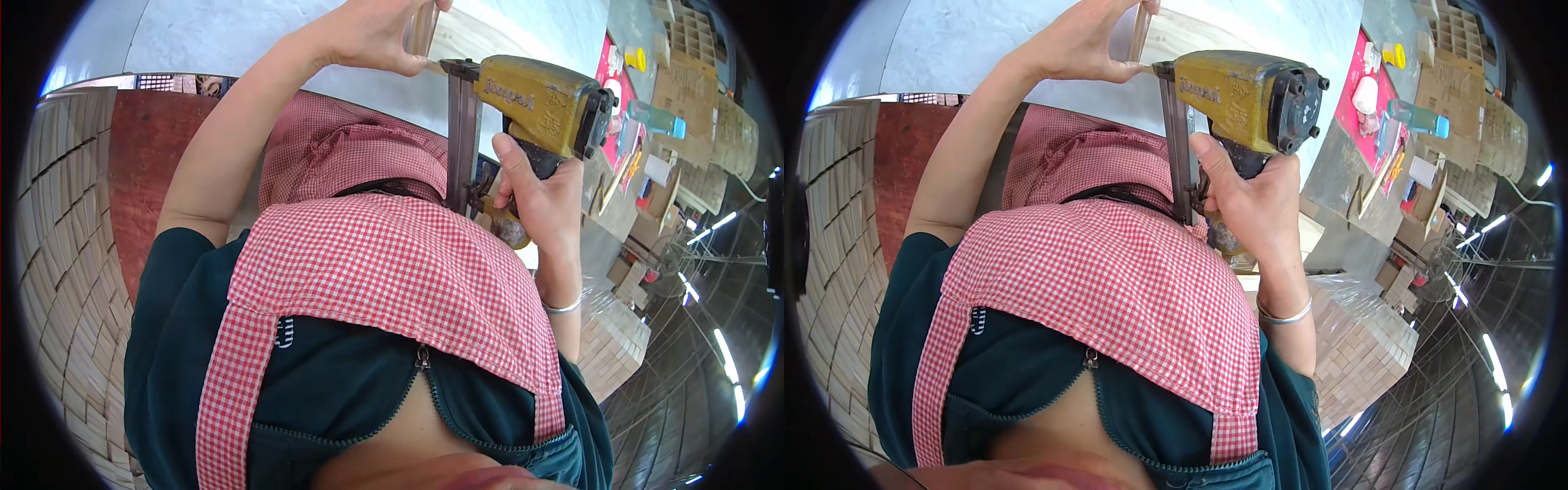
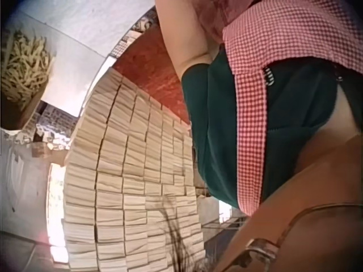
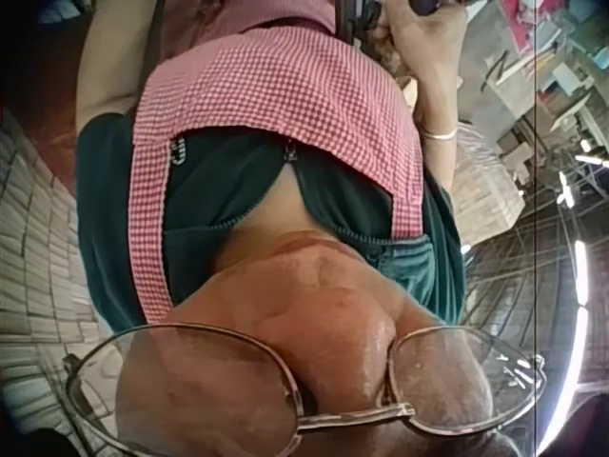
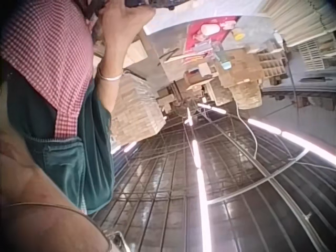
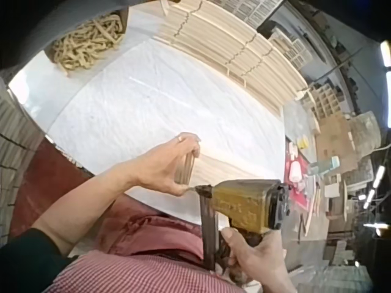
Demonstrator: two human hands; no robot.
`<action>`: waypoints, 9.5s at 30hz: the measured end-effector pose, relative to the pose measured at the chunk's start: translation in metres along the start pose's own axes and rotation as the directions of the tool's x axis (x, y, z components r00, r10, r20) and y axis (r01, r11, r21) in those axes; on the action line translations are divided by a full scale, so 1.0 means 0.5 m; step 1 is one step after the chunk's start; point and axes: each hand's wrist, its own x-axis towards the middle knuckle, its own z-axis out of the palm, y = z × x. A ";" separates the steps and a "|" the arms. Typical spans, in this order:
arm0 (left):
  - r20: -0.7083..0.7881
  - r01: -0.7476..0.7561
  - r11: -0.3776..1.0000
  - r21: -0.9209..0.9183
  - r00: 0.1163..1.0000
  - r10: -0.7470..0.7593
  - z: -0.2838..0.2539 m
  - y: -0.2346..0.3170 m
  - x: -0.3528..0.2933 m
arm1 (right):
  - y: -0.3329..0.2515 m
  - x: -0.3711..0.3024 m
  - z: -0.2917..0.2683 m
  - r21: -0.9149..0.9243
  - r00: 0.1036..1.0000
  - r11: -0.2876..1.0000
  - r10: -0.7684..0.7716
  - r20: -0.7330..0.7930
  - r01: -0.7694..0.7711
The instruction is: Assemble wooden boxes by applying glue to wooden slats and securing them with a staple gun.
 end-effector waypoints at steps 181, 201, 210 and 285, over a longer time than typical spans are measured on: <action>-0.272 0.294 0.930 0.221 0.934 -0.231 0.025 -0.024 -0.091 | -0.004 0.039 -0.031 -0.171 0.981 0.968 -0.171 0.088 0.184; -0.383 0.028 0.919 0.394 0.913 0.137 0.022 -0.046 -0.102 | -0.082 0.047 0.004 -0.225 0.976 0.951 -0.201 0.083 0.215; -0.389 0.063 0.908 0.414 0.914 0.114 0.015 -0.053 -0.114 | -0.110 0.088 0.031 -0.370 0.963 0.889 -0.232 0.139 0.268; -0.428 0.566 -0.241 0.788 0.786 0.446 -0.242 0.257 -0.434 | 0.100 0.324 0.251 -0.250 0.276 0.227 -0.944 0.181 0.941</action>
